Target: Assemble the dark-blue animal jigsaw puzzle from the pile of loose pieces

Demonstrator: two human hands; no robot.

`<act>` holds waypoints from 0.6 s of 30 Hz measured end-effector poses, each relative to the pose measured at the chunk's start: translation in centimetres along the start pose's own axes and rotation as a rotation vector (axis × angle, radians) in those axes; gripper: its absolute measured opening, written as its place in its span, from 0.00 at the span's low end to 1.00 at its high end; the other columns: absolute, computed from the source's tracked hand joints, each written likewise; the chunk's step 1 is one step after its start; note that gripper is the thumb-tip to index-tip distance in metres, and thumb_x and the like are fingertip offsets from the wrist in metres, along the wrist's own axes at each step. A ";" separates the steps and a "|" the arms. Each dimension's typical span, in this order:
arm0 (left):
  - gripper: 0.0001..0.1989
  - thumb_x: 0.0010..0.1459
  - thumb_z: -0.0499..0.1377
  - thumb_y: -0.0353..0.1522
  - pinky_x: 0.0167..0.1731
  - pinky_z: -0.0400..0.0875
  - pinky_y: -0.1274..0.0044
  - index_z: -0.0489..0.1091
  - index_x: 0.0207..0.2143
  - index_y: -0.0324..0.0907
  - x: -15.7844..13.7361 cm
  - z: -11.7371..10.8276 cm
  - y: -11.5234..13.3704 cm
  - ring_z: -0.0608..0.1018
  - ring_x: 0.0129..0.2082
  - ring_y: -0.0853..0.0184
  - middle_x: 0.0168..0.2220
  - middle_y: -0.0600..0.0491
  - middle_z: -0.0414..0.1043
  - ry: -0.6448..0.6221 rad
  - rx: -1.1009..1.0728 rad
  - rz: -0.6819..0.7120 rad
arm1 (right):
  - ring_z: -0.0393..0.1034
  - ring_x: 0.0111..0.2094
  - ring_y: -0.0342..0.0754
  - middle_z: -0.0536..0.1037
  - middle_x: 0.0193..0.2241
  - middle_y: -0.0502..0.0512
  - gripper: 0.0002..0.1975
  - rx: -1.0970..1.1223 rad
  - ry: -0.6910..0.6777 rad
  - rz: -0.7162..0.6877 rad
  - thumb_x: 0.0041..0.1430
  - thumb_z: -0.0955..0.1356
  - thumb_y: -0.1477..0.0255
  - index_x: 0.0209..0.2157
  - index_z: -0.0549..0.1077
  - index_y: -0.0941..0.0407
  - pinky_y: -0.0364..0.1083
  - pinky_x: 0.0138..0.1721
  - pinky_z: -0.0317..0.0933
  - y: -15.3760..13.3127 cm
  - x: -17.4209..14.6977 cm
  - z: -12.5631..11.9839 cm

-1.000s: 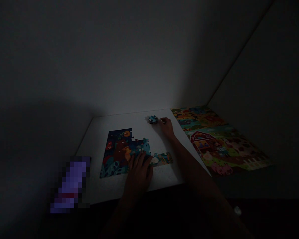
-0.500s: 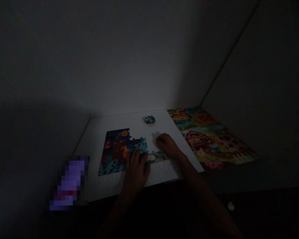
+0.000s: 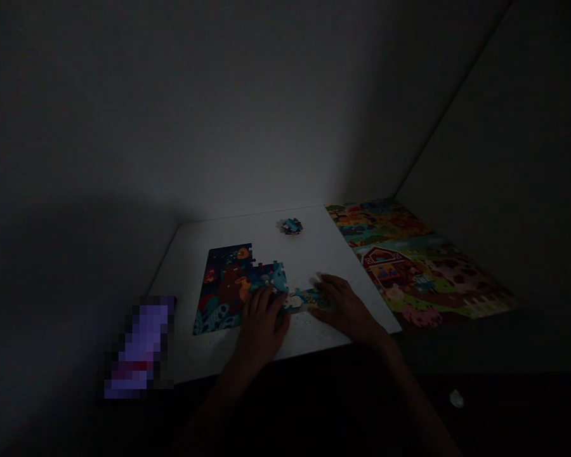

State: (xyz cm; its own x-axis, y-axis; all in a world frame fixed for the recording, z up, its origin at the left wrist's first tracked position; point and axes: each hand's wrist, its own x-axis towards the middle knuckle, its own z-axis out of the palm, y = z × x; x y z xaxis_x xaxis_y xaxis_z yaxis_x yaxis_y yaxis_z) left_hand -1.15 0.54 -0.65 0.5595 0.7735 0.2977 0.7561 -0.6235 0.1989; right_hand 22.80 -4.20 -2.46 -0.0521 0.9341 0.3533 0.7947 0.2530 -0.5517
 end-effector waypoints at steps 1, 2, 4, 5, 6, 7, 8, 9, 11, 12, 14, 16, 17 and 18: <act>0.19 0.63 0.56 0.35 0.59 0.62 0.57 0.69 0.56 0.47 0.3 -0.4 -0.5 0.67 0.59 0.55 0.59 0.46 0.66 -0.041 -0.015 0.017 | 0.62 0.59 0.60 0.68 0.57 0.65 0.29 0.003 0.005 0.000 0.55 0.72 0.60 0.57 0.68 0.52 0.61 0.56 0.64 0.0 0.0 0.1; 0.19 0.63 0.56 0.35 0.58 0.63 0.58 0.68 0.56 0.48 0.7 -0.9 -1.0 0.69 0.58 0.56 0.59 0.47 0.67 -0.087 -0.034 0.037 | 0.62 0.59 0.60 0.68 0.57 0.65 0.29 0.008 0.012 -0.001 0.54 0.72 0.60 0.57 0.68 0.52 0.62 0.56 0.64 0.1 0.1 0.1; 0.17 0.65 0.54 0.35 0.58 0.63 0.62 0.69 0.55 0.49 1.7 -2.0 -2.3 0.71 0.57 0.60 0.57 0.50 0.69 -0.169 -0.079 0.081 | 0.61 0.59 0.61 0.68 0.57 0.64 0.28 0.022 0.024 0.002 0.55 0.72 0.61 0.57 0.68 0.51 0.63 0.56 0.64 0.1 0.2 0.2; 0.17 0.66 0.52 0.35 0.58 0.63 0.63 0.69 0.55 0.48 2.4 -2.6 -2.9 0.71 0.56 0.62 0.56 0.51 0.70 -0.201 -0.096 0.092 | 0.62 0.59 0.61 0.69 0.57 0.64 0.27 0.029 0.029 0.005 0.55 0.72 0.61 0.56 0.68 0.51 0.63 0.56 0.64 0.1 0.2 0.3; 0.16 0.66 0.51 0.35 0.58 0.64 0.65 0.70 0.54 0.47 3.1 -3.1 -3.6 0.72 0.55 0.62 0.55 0.51 0.71 -0.226 -0.103 0.095 | 0.62 0.59 0.60 0.69 0.56 0.64 0.26 0.032 0.032 0.010 0.56 0.71 0.61 0.56 0.69 0.51 0.62 0.56 0.64 0.1 0.2 0.3; 0.16 0.66 0.50 0.35 0.58 0.64 0.65 0.70 0.52 0.46 3.8 -3.5 -4.3 0.73 0.54 0.63 0.53 0.51 0.73 -0.250 -0.103 0.090 | 0.62 0.58 0.60 0.69 0.56 0.64 0.25 0.032 0.033 0.016 0.57 0.71 0.61 0.55 0.69 0.51 0.62 0.56 0.64 0.1 0.2 0.3; 0.16 0.67 0.49 0.35 0.57 0.65 0.66 0.71 0.51 0.46 4.5 -3.8 -5.1 0.73 0.53 0.62 0.51 0.50 0.74 -0.276 -0.099 0.079 | 0.62 0.58 0.60 0.69 0.56 0.64 0.24 0.031 0.033 0.020 0.57 0.71 0.61 0.54 0.70 0.52 0.62 0.56 0.64 0.1 0.2 0.3; 0.16 0.66 0.49 0.35 0.56 0.65 0.67 0.72 0.50 0.45 5.2 -4.0 -5.8 0.74 0.53 0.62 0.50 0.50 0.74 -0.299 -0.093 0.067 | 0.62 0.58 0.60 0.69 0.56 0.64 0.23 0.029 0.033 0.021 0.57 0.70 0.61 0.54 0.70 0.52 0.62 0.56 0.64 0.0 0.2 0.3; 0.17 0.66 0.48 0.36 0.56 0.65 0.67 0.71 0.52 0.44 6.8 -4.2 -7.5 0.72 0.55 0.60 0.52 0.48 0.73 -0.345 -0.067 0.037 | 0.62 0.58 0.60 0.69 0.56 0.64 0.23 0.032 0.036 0.018 0.58 0.70 0.62 0.53 0.70 0.52 0.62 0.57 0.64 -0.1 0.2 0.1; 0.18 0.66 0.48 0.36 0.55 0.66 0.66 0.70 0.53 0.44 7.6 -4.2 -8.4 0.72 0.55 0.59 0.54 0.47 0.72 -0.359 -0.045 -0.002 | 0.62 0.59 0.60 0.69 0.56 0.63 0.22 0.037 0.035 0.018 0.58 0.70 0.62 0.53 0.70 0.51 0.62 0.57 0.64 -0.1 0.2 0.1; 0.19 0.65 0.49 0.36 0.55 0.65 0.65 0.69 0.54 0.42 9.4 -4.1 -10.0 0.71 0.56 0.56 0.58 0.45 0.68 -0.369 -0.013 -0.036 | 0.63 0.58 0.60 0.69 0.56 0.63 0.21 0.046 0.035 0.022 0.57 0.70 0.63 0.53 0.71 0.51 0.62 0.56 0.64 -0.2 0.3 -0.1; 0.19 0.63 0.50 0.35 0.57 0.62 0.65 0.68 0.54 0.42 11.2 -4.1 -11.5 0.69 0.58 0.57 0.58 0.45 0.68 -0.412 -0.021 0.000 | 0.63 0.58 0.60 0.69 0.57 0.62 0.21 0.054 0.029 0.024 0.58 0.70 0.63 0.52 0.71 0.50 0.62 0.55 0.65 -0.2 0.3 -0.2; 0.19 0.62 0.50 0.36 0.58 0.61 0.66 0.69 0.53 0.43 12.1 -4.0 -12.1 0.69 0.58 0.57 0.58 0.46 0.68 -0.443 -0.027 0.017 | 0.63 0.58 0.60 0.69 0.57 0.62 0.21 0.057 0.028 0.021 0.58 0.70 0.63 0.52 0.71 0.51 0.62 0.55 0.65 -0.1 0.2 -0.2; 0.19 0.62 0.51 0.36 0.58 0.60 0.67 0.68 0.53 0.43 12.9 -4.0 -12.7 0.68 0.58 0.57 0.58 0.47 0.67 -0.482 -0.023 0.024 | 0.63 0.58 0.59 0.69 0.57 0.62 0.21 0.061 0.028 0.018 0.58 0.70 0.63 0.52 0.71 0.51 0.62 0.56 0.64 -0.1 0.2 -0.2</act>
State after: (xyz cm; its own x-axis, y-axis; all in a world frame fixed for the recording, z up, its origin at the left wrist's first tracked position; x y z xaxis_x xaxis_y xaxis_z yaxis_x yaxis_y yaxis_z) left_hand -4.86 18.01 4.42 0.6742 0.7203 -0.1633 0.7366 -0.6398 0.2191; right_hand 22.84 -4.05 -2.22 -0.0202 0.9314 0.3635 0.7572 0.2517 -0.6027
